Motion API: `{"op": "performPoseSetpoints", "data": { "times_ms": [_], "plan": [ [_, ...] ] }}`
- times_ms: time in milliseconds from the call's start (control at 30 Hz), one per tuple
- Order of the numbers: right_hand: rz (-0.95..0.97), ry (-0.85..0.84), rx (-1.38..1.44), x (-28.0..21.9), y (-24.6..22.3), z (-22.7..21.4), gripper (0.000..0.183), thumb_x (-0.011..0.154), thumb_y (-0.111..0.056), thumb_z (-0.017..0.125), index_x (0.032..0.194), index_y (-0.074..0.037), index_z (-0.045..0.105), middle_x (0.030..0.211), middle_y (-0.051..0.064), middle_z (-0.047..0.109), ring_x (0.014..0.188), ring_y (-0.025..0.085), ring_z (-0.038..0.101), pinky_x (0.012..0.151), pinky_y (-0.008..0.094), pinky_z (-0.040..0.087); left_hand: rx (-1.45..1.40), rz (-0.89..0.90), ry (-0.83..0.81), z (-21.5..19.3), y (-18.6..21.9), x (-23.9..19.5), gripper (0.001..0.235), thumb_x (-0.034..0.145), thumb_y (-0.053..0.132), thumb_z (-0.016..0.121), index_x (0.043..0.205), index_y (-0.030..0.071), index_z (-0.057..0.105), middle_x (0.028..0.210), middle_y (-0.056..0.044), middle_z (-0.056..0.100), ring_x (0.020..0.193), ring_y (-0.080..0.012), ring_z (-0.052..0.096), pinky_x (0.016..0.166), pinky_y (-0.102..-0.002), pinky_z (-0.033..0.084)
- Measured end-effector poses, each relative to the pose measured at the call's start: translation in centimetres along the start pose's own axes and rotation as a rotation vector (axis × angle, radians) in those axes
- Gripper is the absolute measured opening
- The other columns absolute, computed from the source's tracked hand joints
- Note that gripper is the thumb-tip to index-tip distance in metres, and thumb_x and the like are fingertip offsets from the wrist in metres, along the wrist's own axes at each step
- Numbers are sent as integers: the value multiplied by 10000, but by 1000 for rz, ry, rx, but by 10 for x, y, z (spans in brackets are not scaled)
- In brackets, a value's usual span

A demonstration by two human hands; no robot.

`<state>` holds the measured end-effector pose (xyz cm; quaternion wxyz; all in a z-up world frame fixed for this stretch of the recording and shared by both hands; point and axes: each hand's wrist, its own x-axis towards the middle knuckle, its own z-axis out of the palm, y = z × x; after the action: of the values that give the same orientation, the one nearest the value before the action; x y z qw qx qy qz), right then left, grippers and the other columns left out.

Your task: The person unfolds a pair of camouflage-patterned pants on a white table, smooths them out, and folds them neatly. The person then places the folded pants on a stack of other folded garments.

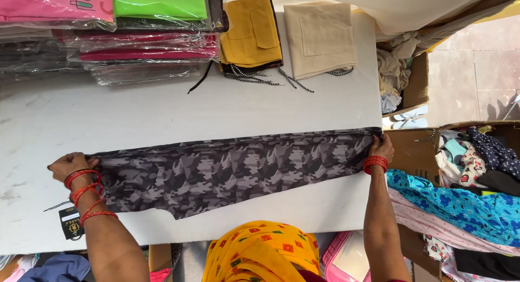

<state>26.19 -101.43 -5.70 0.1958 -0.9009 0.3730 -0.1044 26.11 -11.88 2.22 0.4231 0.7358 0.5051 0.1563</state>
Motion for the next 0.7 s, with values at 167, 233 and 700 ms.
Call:
{"op": "performPoseSetpoints", "data": {
  "times_ms": [167,233,700],
  "plan": [
    [-220,220,-26,-64,-54,30,405,1035,-283,661,1383,-100,563,1366,167,606,1279,381,544,1045,557,389,186,520,-60,40,-25,-131,711,1044,154,625,1631,-32,269,1583,-275,414,1326,-459,465,1153,-528,406],
    [-399,257,15,-123,-88,46,465,1074,-263,632,1471,-65,494,1487,173,533,1410,350,472,1147,548,325,238,732,-93,63,-55,-201,631,1112,224,578,1635,-7,310,1671,-272,299,1566,-443,308,1291,-551,280],
    [-674,-308,-527,-58,-47,53,730,1046,-577,199,1646,-191,47,1732,50,36,1582,204,32,1268,470,-27,748,742,-356,67,-171,-324,730,879,551,549,1500,184,442,1564,-160,331,1581,-429,143,1251,-716,-2]
  ]
}}
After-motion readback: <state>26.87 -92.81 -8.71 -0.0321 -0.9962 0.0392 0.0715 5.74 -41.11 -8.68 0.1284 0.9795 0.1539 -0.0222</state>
